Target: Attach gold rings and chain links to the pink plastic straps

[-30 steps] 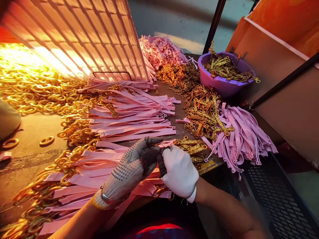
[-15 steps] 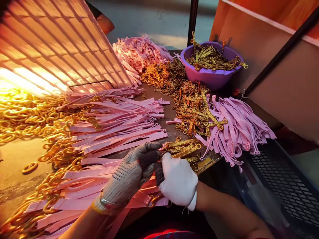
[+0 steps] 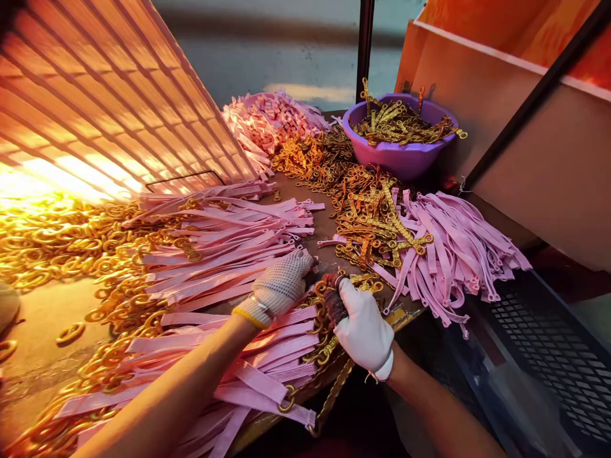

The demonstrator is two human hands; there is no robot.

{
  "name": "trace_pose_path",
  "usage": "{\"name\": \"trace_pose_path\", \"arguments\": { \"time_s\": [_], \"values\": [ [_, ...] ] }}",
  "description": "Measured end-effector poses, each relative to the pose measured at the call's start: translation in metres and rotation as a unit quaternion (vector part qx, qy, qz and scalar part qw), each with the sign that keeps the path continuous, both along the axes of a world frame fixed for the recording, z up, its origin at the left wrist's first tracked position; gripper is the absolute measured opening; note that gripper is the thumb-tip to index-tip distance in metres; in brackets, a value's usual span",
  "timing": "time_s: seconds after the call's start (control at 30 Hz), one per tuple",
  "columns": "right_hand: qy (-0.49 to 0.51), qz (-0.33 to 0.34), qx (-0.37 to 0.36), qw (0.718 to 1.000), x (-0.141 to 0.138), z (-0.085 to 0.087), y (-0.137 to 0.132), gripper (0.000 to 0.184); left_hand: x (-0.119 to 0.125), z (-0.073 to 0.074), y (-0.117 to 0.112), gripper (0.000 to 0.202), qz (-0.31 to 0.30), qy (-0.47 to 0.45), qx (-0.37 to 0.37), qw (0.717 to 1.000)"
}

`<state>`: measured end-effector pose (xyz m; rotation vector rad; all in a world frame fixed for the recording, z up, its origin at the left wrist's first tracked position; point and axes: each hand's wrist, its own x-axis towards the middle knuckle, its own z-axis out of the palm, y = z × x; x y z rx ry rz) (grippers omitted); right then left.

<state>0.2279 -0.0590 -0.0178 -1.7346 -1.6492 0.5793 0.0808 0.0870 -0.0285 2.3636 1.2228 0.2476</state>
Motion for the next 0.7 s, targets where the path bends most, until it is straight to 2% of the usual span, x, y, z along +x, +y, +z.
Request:
{"name": "trace_pose_path", "arguments": {
  "time_s": [0.1, 0.17, 0.2, 0.27, 0.33, 0.5, 0.7],
  "values": [
    [-0.087, 0.017, -0.004, 0.996, 0.000, 0.010, 0.006, 0.049, -0.023, 0.009, -0.014, 0.009, 0.026, -0.020, 0.007, 0.999],
    [-0.142, 0.059, -0.007, 0.988, -0.006, 0.018, 0.012, 0.043, -0.042, 0.015, -0.027, 0.009, 0.079, -0.095, -0.071, 0.990],
    [-0.167, 0.083, -0.013, 0.982, -0.011, 0.022, 0.015, 0.040, -0.050, 0.019, -0.034, 0.013, 0.109, -0.151, -0.140, 0.973],
    [-0.213, 0.117, -0.035, 0.969, -0.022, 0.032, 0.022, 0.034, -0.063, 0.026, -0.048, 0.021, 0.156, -0.255, -0.273, 0.914],
    [-0.248, 0.135, -0.054, 0.958, -0.033, 0.039, 0.028, 0.031, -0.072, 0.032, -0.060, 0.025, 0.172, -0.298, -0.330, 0.879],
    [-0.301, 0.181, -0.039, 0.936, -0.051, 0.044, 0.036, 0.027, -0.076, 0.040, -0.073, 0.033, 0.173, -0.312, -0.332, 0.873],
    [-0.318, 0.159, -0.045, 0.934, -0.056, 0.038, 0.036, 0.027, -0.075, 0.034, -0.068, 0.036, 0.152, -0.278, -0.174, 0.933]
  ]
}}
